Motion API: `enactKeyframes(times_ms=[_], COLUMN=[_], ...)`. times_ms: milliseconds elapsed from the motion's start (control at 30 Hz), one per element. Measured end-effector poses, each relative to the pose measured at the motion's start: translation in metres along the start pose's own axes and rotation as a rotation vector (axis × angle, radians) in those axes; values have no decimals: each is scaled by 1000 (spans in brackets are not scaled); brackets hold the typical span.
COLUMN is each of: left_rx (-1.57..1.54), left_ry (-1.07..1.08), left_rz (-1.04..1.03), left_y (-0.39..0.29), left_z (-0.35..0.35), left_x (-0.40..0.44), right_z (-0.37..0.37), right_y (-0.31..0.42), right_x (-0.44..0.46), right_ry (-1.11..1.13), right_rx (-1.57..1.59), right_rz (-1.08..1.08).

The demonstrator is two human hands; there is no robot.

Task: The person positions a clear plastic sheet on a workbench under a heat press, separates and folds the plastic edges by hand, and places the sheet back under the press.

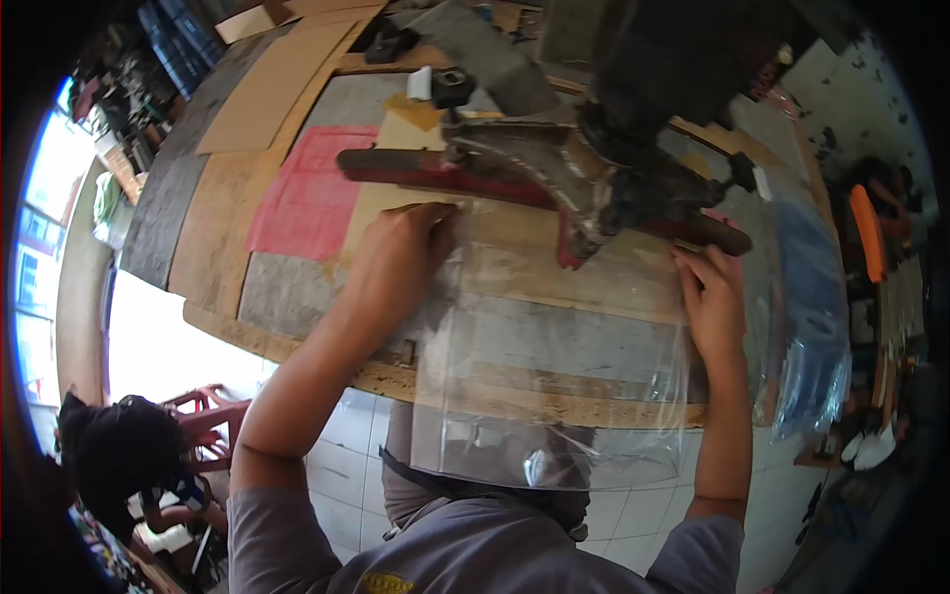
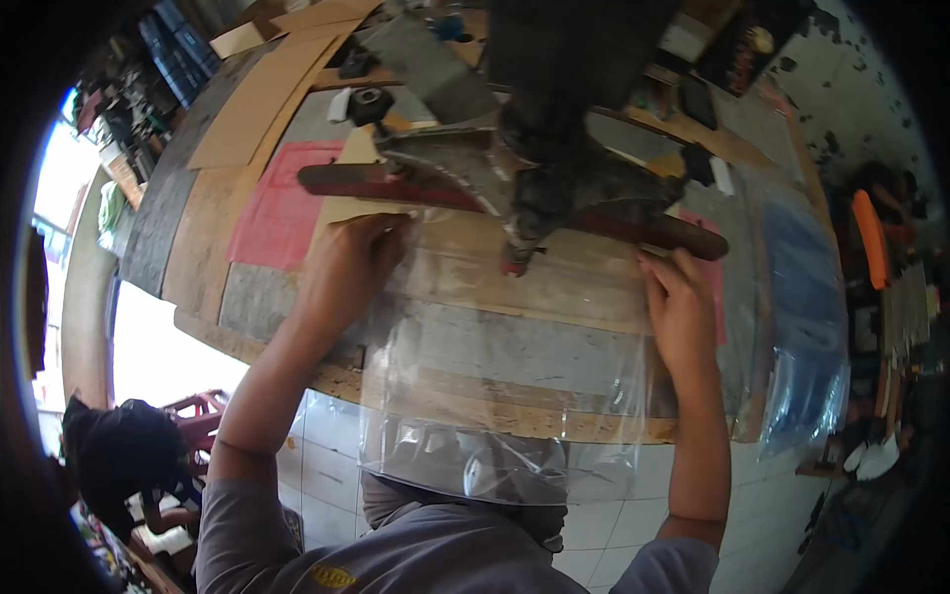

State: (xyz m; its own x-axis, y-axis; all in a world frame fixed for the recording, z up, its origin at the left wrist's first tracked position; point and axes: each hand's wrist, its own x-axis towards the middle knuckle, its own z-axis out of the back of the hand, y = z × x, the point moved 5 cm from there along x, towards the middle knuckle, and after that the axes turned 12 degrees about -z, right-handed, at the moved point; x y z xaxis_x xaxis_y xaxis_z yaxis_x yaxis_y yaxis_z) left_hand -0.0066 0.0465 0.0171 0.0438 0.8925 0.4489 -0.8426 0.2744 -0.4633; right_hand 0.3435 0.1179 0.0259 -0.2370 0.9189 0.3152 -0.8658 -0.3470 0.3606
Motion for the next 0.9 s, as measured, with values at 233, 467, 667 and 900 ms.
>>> enactKeyframes(times_ms=[233, 467, 667, 900], left_rx=[-51, -57, -50, -69], left_ry=[25, 3, -10, 9], left_rz=[44, 28, 7, 44], left_y=[9, 11, 11, 10], left_z=[-1, -4, -2, 0], left_x=[-4, -2, -1, 1], right_z=[-7, -4, -5, -3], right_y=[6, 8, 6, 7], right_x=[-2, -2, -1, 0], right_ry=[-36, -24, -30, -16], right_rx=[5, -16, 3, -25], right_rz=[43, 29, 38, 11])
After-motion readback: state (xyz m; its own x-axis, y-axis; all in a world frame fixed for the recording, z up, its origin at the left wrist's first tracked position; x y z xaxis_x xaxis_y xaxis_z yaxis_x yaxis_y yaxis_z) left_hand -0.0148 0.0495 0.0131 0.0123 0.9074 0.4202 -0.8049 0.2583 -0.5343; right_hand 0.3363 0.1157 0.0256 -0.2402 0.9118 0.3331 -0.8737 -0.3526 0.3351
